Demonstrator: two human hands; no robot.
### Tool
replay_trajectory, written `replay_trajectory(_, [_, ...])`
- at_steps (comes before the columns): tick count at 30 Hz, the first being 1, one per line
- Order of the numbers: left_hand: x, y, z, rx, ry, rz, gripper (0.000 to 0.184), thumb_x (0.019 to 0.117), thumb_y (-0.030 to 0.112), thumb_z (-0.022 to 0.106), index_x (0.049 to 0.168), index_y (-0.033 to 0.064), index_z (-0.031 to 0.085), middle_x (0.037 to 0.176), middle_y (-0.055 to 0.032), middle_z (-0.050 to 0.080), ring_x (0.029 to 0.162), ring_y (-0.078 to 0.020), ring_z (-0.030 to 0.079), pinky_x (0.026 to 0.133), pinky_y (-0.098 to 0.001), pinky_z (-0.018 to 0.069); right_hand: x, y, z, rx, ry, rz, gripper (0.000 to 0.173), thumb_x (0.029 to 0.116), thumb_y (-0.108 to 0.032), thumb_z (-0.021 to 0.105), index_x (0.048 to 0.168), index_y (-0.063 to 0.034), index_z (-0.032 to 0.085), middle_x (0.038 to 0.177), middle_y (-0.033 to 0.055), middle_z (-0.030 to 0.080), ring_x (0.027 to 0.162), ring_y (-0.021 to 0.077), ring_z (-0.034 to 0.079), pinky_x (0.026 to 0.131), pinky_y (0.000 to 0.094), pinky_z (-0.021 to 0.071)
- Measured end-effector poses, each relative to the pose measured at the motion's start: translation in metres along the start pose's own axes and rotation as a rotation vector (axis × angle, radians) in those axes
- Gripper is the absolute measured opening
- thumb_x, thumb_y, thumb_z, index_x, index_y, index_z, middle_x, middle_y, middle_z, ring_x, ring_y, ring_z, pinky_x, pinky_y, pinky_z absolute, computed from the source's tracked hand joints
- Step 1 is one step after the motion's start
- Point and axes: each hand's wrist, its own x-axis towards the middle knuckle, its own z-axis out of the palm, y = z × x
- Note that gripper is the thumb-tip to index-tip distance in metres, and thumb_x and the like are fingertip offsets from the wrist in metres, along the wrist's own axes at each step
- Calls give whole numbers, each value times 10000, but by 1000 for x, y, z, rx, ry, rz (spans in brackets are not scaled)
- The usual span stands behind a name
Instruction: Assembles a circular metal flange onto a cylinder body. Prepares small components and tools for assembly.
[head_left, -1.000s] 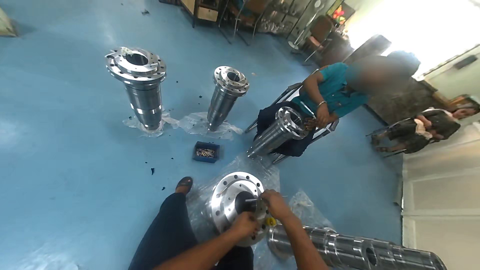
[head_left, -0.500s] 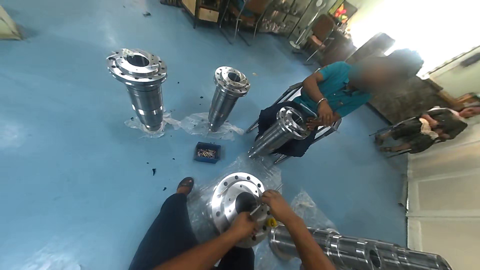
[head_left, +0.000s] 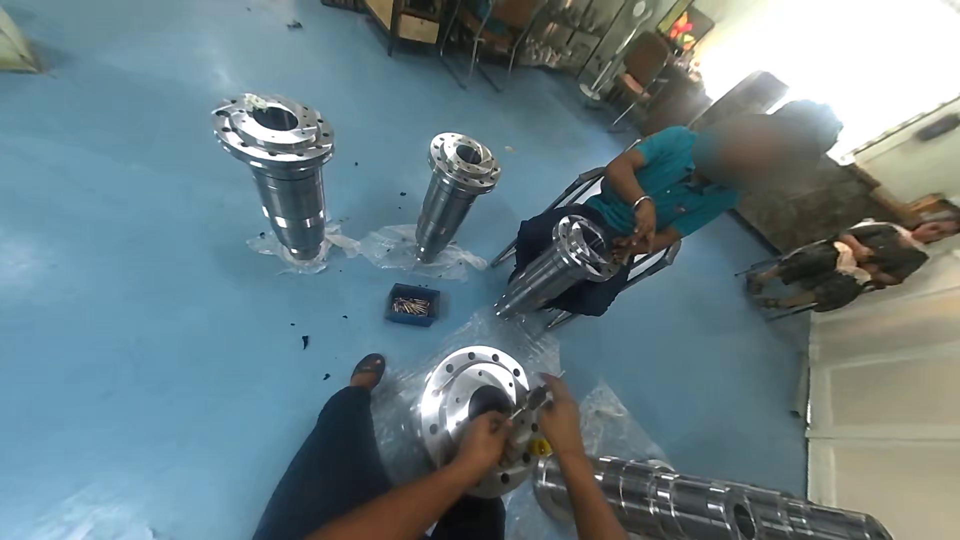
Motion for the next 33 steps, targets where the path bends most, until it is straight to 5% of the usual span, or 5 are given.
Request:
replay_trajectory(2, [0,1,1,-1,3,-6,339,1116,271,440,1282,-1,559,997,-106,727,732,-156,716,697,-316,601,-1,-12,2,45,137,291,389,1028,-127,564,1369,59,566,1260,253,643,1121,374,656,989,514,519])
replay_trajectory(5, [-2,1,2,54,10,-8,321,1109,262,464,1277,3,553,1018,-109,717,738,-164,713,701,-327,600,6,-18,10,120,-1,503,518,1016,-354,637,1323,58,569,1112,238,688,994,351,686,902,520,536])
replay_trajectory(13, [-6,16,1,698,38,61,354,1084,266,480,1382,91,554,1192,-199,688,1136,-363,671,984,-551,517,23,-9,17,204,-48,548,444,952,-248,732,1238,56,579,1010,206,694,847,289,716,786,464,595])
replay_trajectory(19, [0,0,8,249,-41,48,344,1091,243,496,1327,8,582,1116,-170,699,875,-248,728,821,-426,607,26,-20,11,74,-142,432,412,960,-176,688,1306,26,593,1069,193,694,941,298,682,862,481,542])
replay_trajectory(33, [-3,7,-11,88,6,-32,269,1056,183,558,1253,7,611,1073,-133,714,857,-196,730,794,-368,610,32,-5,5,66,-365,273,395,977,-137,662,1335,0,564,1017,165,676,836,245,691,788,417,587])
